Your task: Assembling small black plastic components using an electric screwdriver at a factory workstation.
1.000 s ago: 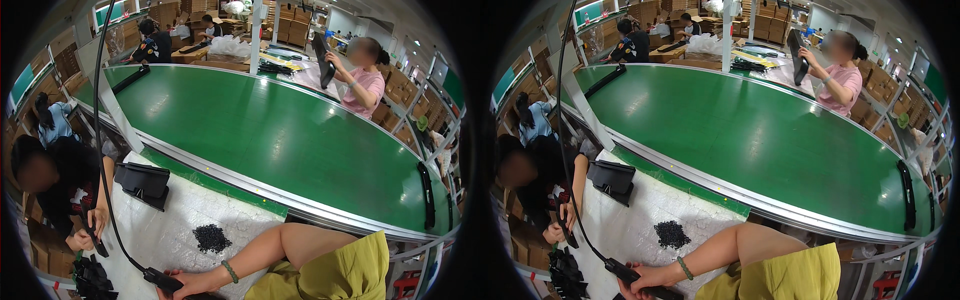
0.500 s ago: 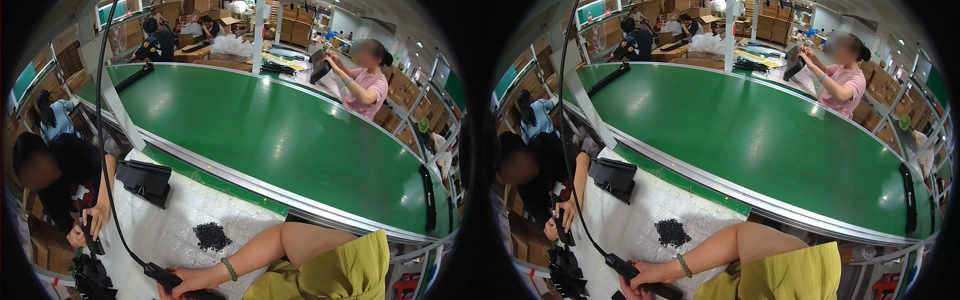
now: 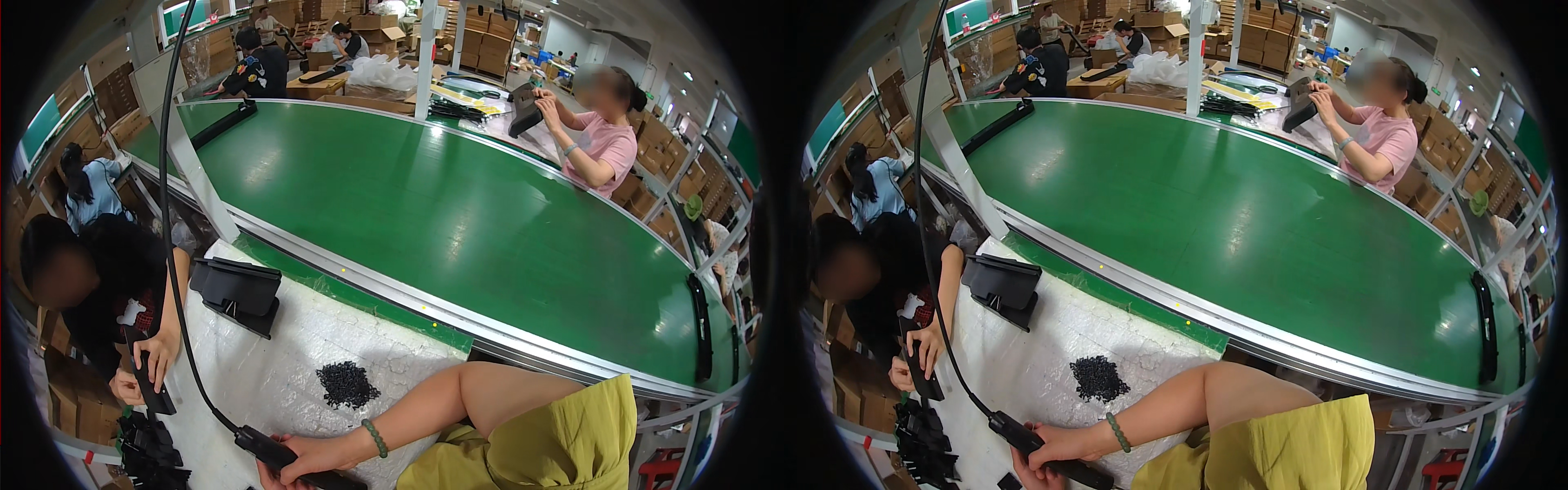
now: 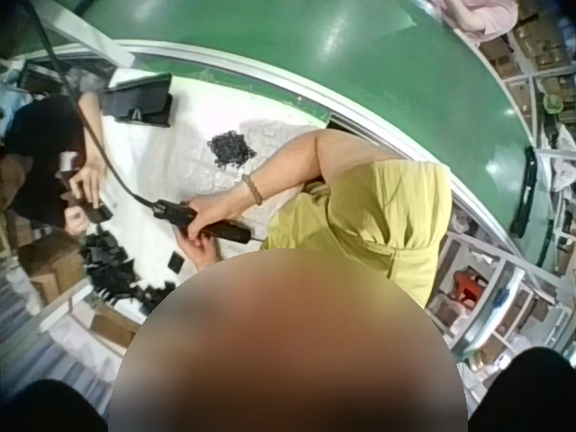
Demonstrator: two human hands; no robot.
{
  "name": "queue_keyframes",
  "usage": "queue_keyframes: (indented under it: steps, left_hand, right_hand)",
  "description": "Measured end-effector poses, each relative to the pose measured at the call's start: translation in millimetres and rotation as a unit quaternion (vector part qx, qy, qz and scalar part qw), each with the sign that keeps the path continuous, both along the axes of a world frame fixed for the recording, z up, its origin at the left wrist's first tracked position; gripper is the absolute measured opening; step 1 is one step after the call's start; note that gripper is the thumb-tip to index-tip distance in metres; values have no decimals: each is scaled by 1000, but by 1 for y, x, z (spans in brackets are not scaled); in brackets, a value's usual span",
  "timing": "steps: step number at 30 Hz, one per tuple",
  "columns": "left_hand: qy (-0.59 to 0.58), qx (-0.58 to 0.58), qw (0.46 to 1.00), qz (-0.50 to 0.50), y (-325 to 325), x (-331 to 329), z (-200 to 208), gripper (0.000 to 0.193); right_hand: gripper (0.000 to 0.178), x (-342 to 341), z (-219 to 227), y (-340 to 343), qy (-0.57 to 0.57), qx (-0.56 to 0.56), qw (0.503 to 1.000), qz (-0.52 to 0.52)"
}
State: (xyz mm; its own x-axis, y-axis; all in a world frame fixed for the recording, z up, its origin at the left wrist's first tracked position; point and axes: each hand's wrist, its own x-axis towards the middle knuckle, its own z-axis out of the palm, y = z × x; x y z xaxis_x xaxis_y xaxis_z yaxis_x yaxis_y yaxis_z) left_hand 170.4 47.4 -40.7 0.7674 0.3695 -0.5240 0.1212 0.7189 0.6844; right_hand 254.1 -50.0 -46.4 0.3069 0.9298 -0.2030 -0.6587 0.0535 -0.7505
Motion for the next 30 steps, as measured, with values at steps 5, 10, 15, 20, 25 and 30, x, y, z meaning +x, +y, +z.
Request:
queue_keyframes:
  steps: [5,10,15,20,25,30]
  left_hand:
    - [-68,61,995,-47,5,-7,-15,39]
    - [-93,122,986,-63,2,-7,-17,47]
    - [-64,49,996,-50,3,-6,-7,44]
    - [-90,154,981,-77,3,-8,-14,41]
    - [-105,147,981,-67,7,-11,-24,42]
    - [-159,263,947,-93,3,-9,-24,37]
  right_hand:
    - [14,6,23,-10,-16,4,1000,17]
    - [10,1,5,-3,-1,5,1000,-6]
    - [10,1,8,-3,18,11,1000,7]
    - [11,0,1,0,12,10,1000,1]
    - [12,-3,-11,5,-6,25,1000,-10]
    - [15,-1,-11,5,26,59,998,11]
